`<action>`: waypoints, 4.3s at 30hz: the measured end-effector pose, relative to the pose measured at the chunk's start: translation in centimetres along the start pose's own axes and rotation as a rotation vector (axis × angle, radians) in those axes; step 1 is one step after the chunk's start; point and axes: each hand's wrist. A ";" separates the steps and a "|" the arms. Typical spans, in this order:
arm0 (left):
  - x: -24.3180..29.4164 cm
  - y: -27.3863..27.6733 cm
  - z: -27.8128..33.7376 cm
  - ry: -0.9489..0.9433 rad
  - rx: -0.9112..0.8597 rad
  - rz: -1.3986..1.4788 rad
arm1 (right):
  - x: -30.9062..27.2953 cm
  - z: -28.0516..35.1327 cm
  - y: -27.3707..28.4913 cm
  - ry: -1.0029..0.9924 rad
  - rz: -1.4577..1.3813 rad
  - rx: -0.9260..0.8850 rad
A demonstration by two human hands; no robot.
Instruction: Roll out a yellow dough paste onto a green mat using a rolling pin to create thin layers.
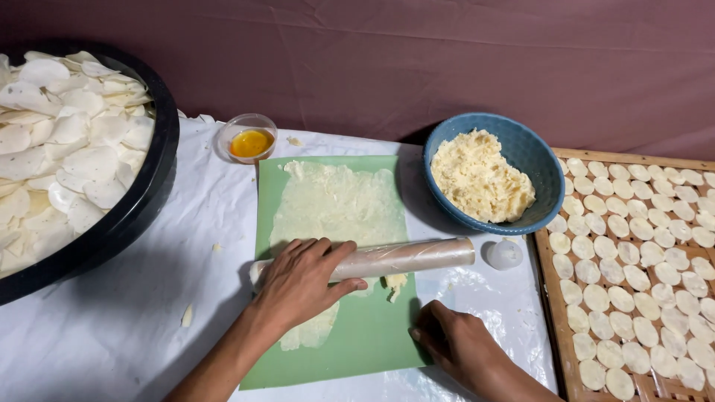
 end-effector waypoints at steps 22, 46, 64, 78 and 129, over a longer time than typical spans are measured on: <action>1.2 -0.9 -0.9 -0.045 0.142 -0.104 | 0.9 -8.2 4.7 0.310 0.610 0.290; -0.4 0.8 -2.0 0.044 -0.083 -0.032 | -0.7 -5.1 0.7 0.273 0.215 0.386; -0.3 0.0 -2.7 -0.034 -0.011 -0.022 | -1.2 -4.6 0.6 0.463 0.623 0.292; 1.6 -2.5 -6.6 -0.244 0.147 -0.121 | -1.9 -4.2 0.3 0.418 0.605 0.193; 6.8 -3.7 4.5 -0.064 0.254 -0.144 | -2.7 0.8 0.1 0.391 0.412 0.259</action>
Point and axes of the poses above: each hand's wrist, its own z-axis away from the middle knuckle, its own y-axis out of the back of the hand, x = y × z, and after that the axes turned 5 degrees about y, right-handed
